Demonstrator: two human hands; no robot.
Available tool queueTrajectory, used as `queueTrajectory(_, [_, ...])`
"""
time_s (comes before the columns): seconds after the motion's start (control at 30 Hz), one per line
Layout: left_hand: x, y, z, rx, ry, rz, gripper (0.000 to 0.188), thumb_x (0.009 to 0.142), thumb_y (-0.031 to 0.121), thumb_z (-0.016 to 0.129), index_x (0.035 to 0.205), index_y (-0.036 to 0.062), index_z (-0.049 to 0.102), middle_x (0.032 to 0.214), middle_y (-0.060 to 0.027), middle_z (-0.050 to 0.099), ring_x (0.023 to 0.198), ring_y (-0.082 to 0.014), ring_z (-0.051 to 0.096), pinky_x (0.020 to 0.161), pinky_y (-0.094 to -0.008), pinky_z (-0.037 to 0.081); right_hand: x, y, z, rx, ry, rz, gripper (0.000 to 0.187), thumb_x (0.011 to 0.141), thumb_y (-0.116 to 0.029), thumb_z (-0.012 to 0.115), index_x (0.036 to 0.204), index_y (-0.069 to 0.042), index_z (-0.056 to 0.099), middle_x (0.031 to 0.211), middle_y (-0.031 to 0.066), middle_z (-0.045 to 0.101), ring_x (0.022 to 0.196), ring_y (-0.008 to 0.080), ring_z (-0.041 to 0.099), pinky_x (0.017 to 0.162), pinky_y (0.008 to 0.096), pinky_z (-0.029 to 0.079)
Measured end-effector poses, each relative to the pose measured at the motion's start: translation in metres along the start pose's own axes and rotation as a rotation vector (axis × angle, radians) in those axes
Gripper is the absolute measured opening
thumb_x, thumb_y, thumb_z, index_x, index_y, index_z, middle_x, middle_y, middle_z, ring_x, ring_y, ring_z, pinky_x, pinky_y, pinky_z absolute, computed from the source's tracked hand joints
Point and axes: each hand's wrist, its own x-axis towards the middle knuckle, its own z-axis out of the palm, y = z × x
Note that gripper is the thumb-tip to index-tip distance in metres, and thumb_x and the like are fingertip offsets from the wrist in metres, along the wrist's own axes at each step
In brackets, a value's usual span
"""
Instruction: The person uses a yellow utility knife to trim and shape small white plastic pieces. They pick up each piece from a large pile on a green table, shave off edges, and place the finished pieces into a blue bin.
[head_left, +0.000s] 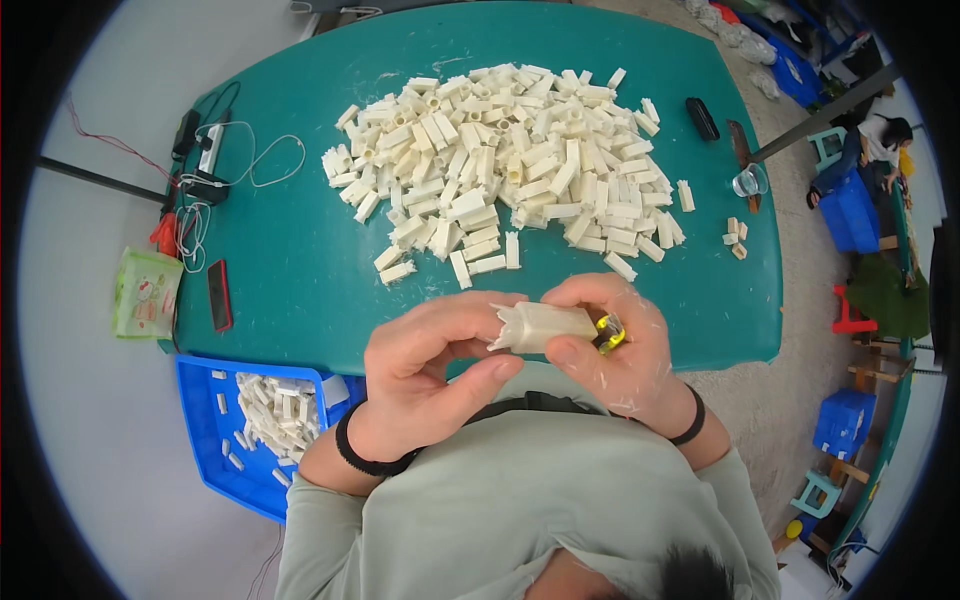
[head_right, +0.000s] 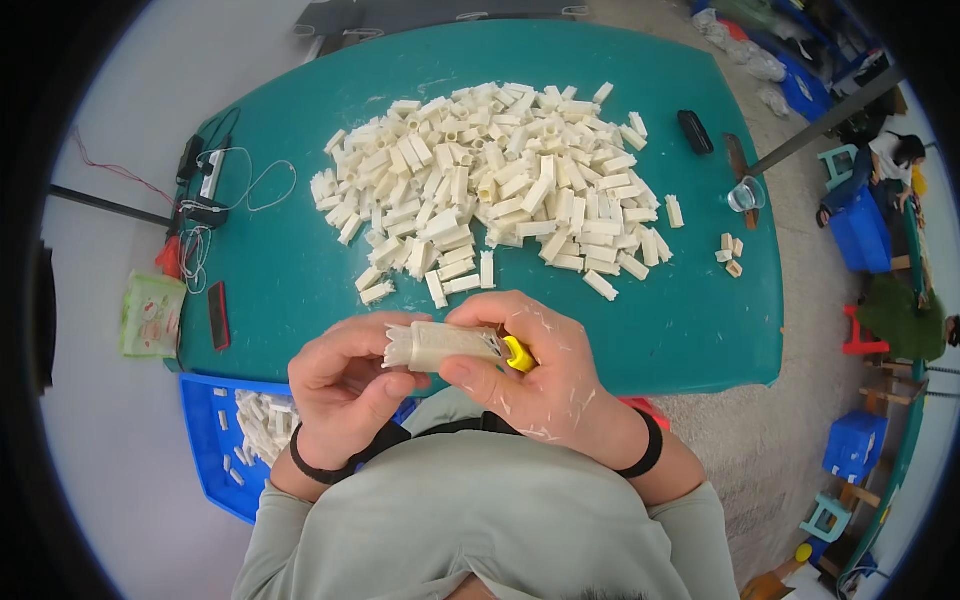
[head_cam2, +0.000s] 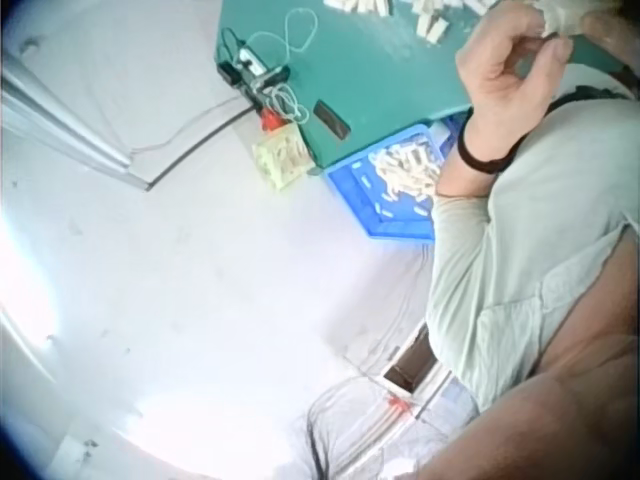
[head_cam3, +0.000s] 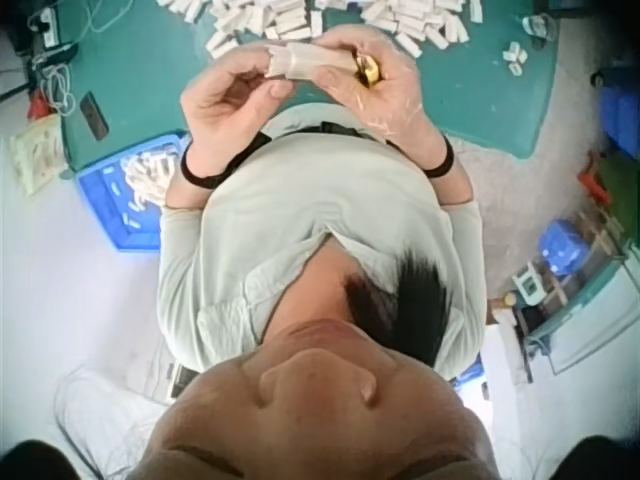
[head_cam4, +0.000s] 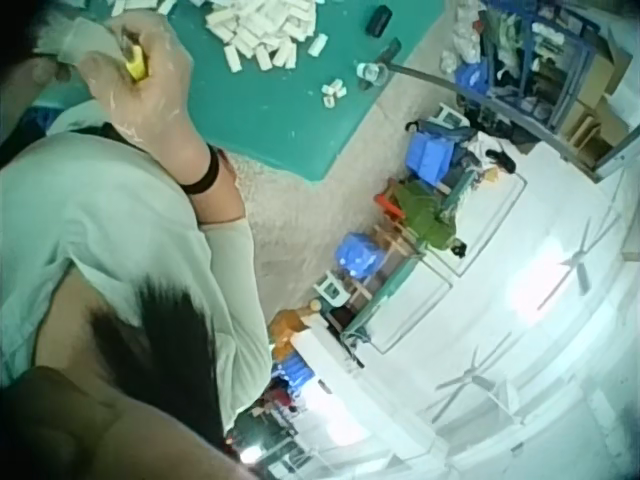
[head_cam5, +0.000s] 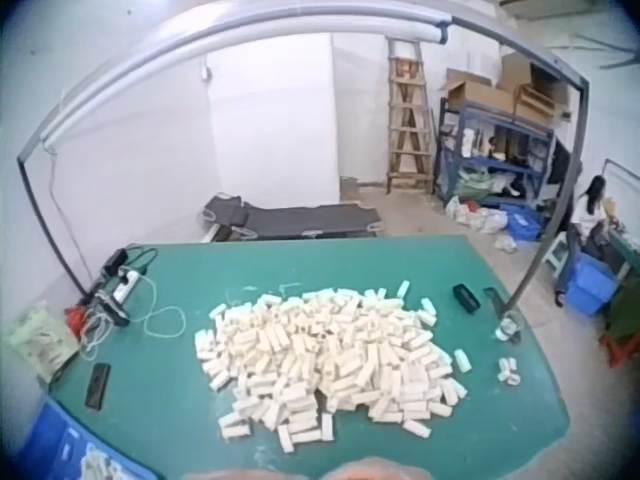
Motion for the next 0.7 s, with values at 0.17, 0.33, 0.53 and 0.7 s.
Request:
queueTrajectory(0.17, [0.009, -0.004, 0.019, 0.158, 0.107, 0.075, 0.022, 0.074, -0.011, 0.064, 0.094, -0.0039, 0.061, 0.105, -0.0207, 0.060, 0.088, -0.0197, 0.063, 0.066, -0.0245, 0.054, 0.001, -0.001, -0.026, -0.093, 0.104, -0.095, 0.035, 0.086, -0.019, 0.063, 0.110, 0.002, 0.049, 0.087, 0.0101, 0.057, 0.068, 0.0129, 0.049, 0.059, 0.0243, 0.042])
queueTrajectory(0.33, [0.016, -0.003, 0.028, 0.573, 0.192, 0.350, 0.029, 0.068, -0.011, 0.068, 0.095, -0.0025, 0.060, 0.107, -0.0224, 0.059, 0.087, -0.0240, 0.064, 0.068, -0.0275, 0.053, 0.010, 0.005, -0.031, -0.188, -0.051, -0.239, 0.020, 0.088, -0.019, 0.057, 0.090, 0.000, 0.049, 0.077, 0.0119, 0.055, 0.055, 0.0250, 0.049, 0.050, 0.0305, 0.041])
queueTrajectory(0.53, [0.009, -0.006, 0.032, 0.813, 0.229, 0.437, 0.033, 0.066, -0.011, 0.070, 0.095, -0.0030, 0.058, 0.111, -0.0254, 0.056, 0.089, -0.0292, 0.063, 0.071, -0.0316, 0.054, 0.019, 0.001, -0.026, -0.215, -0.150, -0.197, 0.022, 0.086, -0.020, 0.060, 0.078, -0.003, 0.051, 0.065, 0.0075, 0.052, 0.052, 0.0239, 0.049, 0.047, 0.0316, 0.038])
queueTrajectory(0.7, [0.007, -0.006, 0.033, 0.932, 0.205, 0.456, 0.034, 0.065, -0.011, 0.071, 0.095, -0.0041, 0.058, 0.112, -0.0267, 0.055, 0.091, -0.0324, 0.062, 0.072, -0.0327, 0.054, 0.021, 0.004, -0.026, -0.203, -0.176, -0.194, 0.024, 0.086, -0.021, 0.060, 0.076, -0.002, 0.050, 0.064, 0.0080, 0.052, 0.051, 0.0236, 0.048, 0.046, 0.0307, 0.038])
